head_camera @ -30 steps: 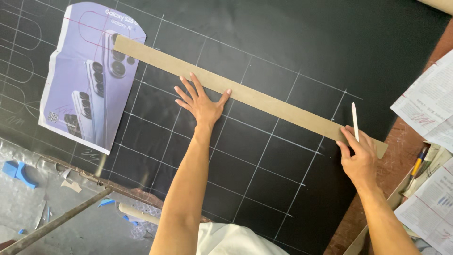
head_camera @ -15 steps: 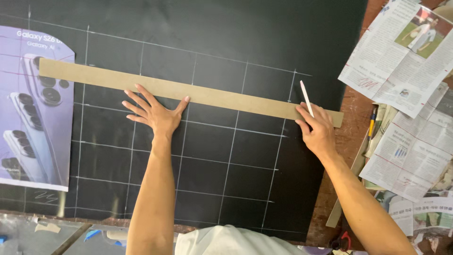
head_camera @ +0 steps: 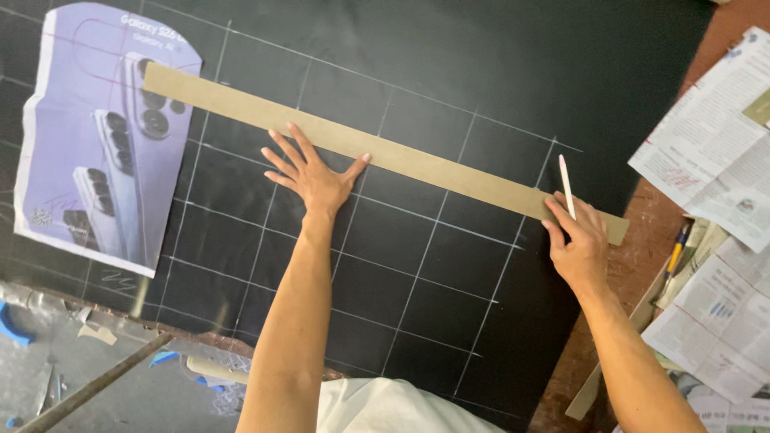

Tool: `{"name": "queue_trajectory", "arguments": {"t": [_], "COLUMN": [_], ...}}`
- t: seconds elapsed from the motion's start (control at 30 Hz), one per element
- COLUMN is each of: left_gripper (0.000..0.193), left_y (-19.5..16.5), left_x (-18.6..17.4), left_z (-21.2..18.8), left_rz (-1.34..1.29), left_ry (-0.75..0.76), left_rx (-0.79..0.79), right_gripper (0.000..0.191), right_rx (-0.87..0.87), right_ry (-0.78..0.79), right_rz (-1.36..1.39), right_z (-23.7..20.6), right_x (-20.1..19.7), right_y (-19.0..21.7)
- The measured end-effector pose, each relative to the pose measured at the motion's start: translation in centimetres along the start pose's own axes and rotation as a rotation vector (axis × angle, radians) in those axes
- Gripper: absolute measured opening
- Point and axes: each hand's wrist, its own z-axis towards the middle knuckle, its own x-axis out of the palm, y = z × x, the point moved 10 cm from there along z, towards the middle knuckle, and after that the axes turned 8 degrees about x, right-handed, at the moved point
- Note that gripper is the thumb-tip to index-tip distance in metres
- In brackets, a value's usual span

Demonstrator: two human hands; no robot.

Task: The person lays a long straightedge strip across a large black sheet on the work table and draws straight guide lines with a white marker, extending a grid across the material. They then place a small paper template on the sheet and trace around it with the marker, repositioning the template to mark repeated shapes.

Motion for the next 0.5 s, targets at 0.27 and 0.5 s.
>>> {"name": "queue_trajectory", "arguments": {"t": [0.27, 0.5], "left_gripper": [0.154, 0.154], "left_y": [-0.36, -0.40], "left_x": [-0.64, -0.37], "left_z": [-0.13, -0.13], "left_rz": [-0.019, -0.008], "left_ry": [0.036, 0.072], "left_rx": [-0.052, -0.061], "right_gripper": [0.038, 0.037], "right_rx": [-0.002, 0.008], "right_ry": [-0.003, -0.008], "right_rz": [-0.019, -0.005], "right_z": [-0.36, -0.39], "right_x": [0.51, 0.58], "right_y": [-0.23, -0.35]}}
